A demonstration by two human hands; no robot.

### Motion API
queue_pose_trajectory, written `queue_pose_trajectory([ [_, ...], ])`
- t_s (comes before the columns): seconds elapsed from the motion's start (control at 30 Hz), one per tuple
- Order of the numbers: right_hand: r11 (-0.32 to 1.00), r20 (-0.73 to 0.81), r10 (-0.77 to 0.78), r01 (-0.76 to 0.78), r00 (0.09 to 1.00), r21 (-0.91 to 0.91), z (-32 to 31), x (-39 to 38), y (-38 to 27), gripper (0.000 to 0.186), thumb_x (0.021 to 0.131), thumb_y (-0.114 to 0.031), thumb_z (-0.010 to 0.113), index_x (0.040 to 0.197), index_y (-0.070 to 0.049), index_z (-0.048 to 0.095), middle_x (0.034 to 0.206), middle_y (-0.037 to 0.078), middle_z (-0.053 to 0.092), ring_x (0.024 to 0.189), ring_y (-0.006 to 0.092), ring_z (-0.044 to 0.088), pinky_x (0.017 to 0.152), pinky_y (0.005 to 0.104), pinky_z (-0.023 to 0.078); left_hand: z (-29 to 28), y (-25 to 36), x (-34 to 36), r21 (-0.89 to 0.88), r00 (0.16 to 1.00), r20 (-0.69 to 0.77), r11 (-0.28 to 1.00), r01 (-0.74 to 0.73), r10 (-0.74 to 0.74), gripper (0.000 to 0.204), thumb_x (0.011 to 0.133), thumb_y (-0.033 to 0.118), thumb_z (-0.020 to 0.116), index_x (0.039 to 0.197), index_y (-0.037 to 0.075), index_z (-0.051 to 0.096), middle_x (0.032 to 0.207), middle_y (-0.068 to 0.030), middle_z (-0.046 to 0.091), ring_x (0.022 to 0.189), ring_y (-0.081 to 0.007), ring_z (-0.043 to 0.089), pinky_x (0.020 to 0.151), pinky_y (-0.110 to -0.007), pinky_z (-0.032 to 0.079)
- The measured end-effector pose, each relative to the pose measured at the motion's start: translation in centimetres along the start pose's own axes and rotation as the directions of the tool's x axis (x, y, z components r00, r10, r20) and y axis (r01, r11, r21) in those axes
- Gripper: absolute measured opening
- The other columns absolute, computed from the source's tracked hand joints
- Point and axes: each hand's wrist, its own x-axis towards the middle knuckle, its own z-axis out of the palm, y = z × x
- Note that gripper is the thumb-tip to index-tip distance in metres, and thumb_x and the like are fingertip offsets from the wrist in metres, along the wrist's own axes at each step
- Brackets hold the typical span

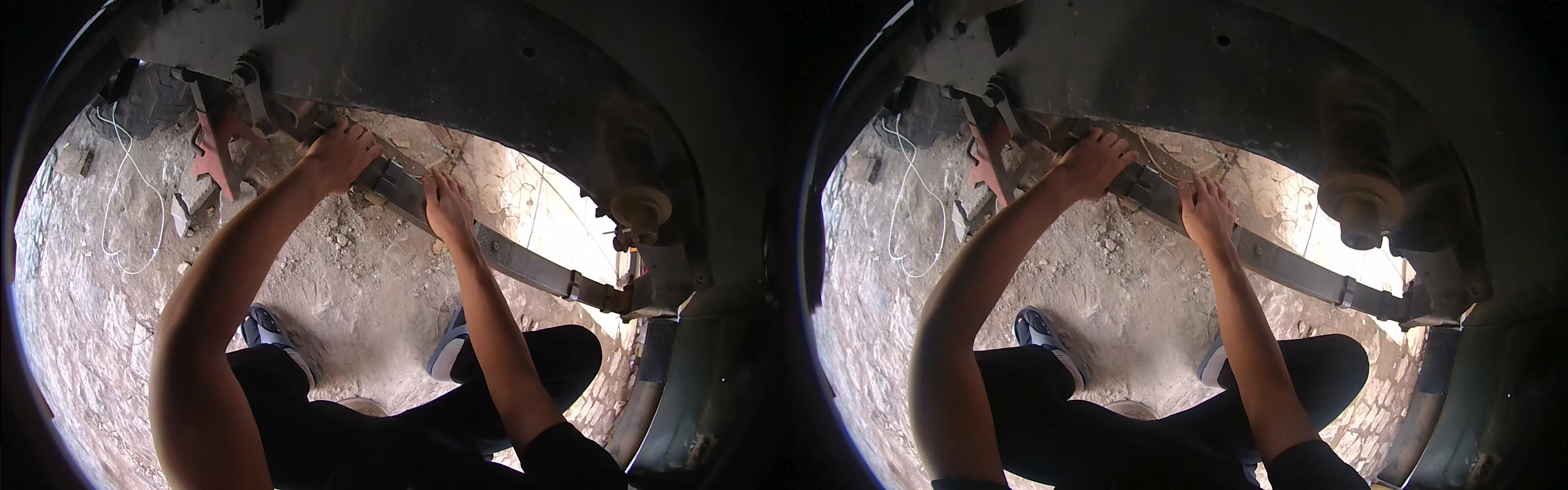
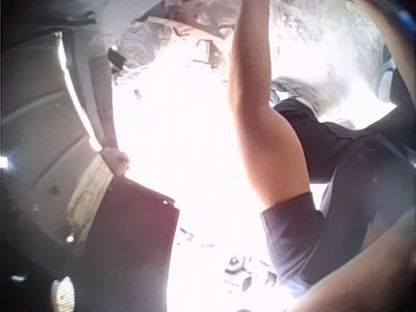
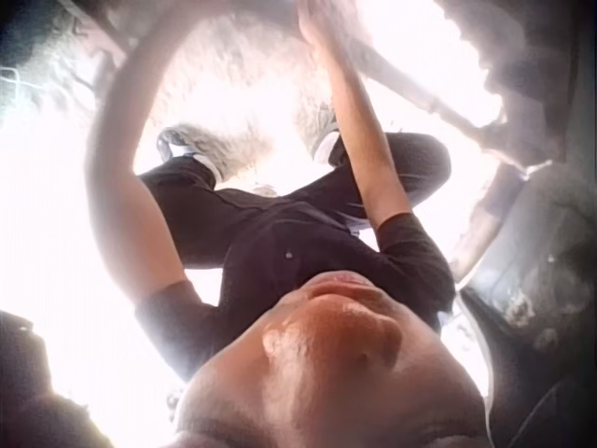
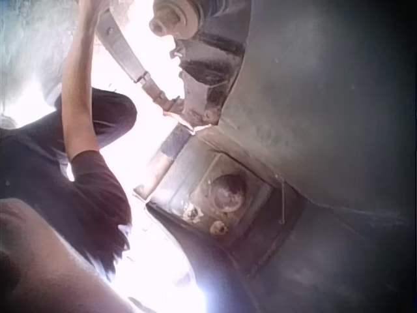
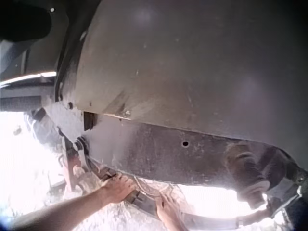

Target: The person crouches under a vehicle and repeatedly rubs a metal undercarriage beam with a small red abrasive block. The person moves along the beam, applying the block to different sections to remove surface material.

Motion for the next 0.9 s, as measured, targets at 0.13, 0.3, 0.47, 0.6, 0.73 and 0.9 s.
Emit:
queue_pose_trajectory([
  [0.13,0.984,0.243,0.094,-0.127,0.965,0.124,-1.3,2.1,-1.6,0.069,0.100,-0.060,0.026,0.140,-0.010,0.053,0.143,0.017,0.052,0.137,0.0373,0.043,0.114,0.0456,0.031,0.7,0.1,-0.5,-0.022,1.000,-0.028,1.000,-0.002,0.001,0.062,0.071,0.023,0.076,0.128,0.015,0.055,0.114,-0.0062,0.056,0.112,-0.0239,0.053,0.098,-0.040,0.037],
  [0.3,0.928,0.410,0.028,-0.177,0.912,0.328,1.4,7.5,3.7,0.091,0.095,-0.075,0.019,0.147,-0.004,0.042,0.150,0.022,0.042,0.143,0.0330,0.035,0.117,0.0388,0.025,-0.4,0.4,0.8,-0.045,1.000,0.018,0.999,-0.010,0.011,0.061,0.072,0.025,0.076,0.128,0.016,0.054,0.118,-0.0061,0.056,0.115,-0.0240,0.054,0.101,-0.041,0.036],
  [0.47,0.941,0.425,0.031,-0.170,0.905,0.293,1.4,6.9,1.9,0.085,0.098,-0.070,0.021,0.147,-0.004,0.042,0.149,0.021,0.044,0.141,0.0333,0.038,0.117,0.0383,0.026,-0.5,0.1,0.0,-0.019,0.998,0.061,1.000,0.022,-0.021,0.068,0.068,0.025,0.080,0.129,0.015,0.054,0.116,-0.0066,0.056,0.115,-0.0250,0.054,0.102,-0.040,0.036],
  [0.6,0.973,0.315,0.015,-0.086,0.949,0.213,-0.5,3.7,0.3,0.072,0.102,-0.060,0.026,0.146,-0.005,0.043,0.150,0.017,0.044,0.139,0.0340,0.041,0.114,0.0383,0.031,0.3,0.1,0.0,-0.055,1.000,0.026,0.998,0.007,-0.006,0.070,0.067,0.026,0.082,0.130,0.015,0.053,0.117,-0.0071,0.055,0.117,-0.0246,0.052,0.102,-0.042,0.036],
  [0.73,0.996,0.075,-0.039,0.032,0.996,0.085,-0.2,-0.5,0.5,0.065,0.101,-0.054,0.034,0.148,-0.011,0.043,0.152,0.014,0.042,0.141,0.0305,0.038,0.116,0.0454,0.027,0.1,0.3,0.1,0.005,1.000,0.028,1.000,0.006,-0.007,0.070,0.067,0.028,0.081,0.130,0.014,0.054,0.117,-0.0070,0.054,0.116,-0.0241,0.051,0.101,-0.042,0.036],
  [0.9,0.999,-0.069,-0.037,0.037,0.997,0.002,0.2,-3.0,-0.4,0.062,0.101,-0.051,0.039,0.147,-0.009,0.043,0.153,0.014,0.040,0.144,0.0310,0.032,0.118,0.0516,0.018,0.7,0.3,-0.2,0.006,0.999,-0.041,1.000,-0.001,0.001,0.065,0.070,0.026,0.078,0.129,0.014,0.054,0.116,-0.0073,0.054,0.116,-0.0239,0.051,0.100,-0.041,0.036],
])
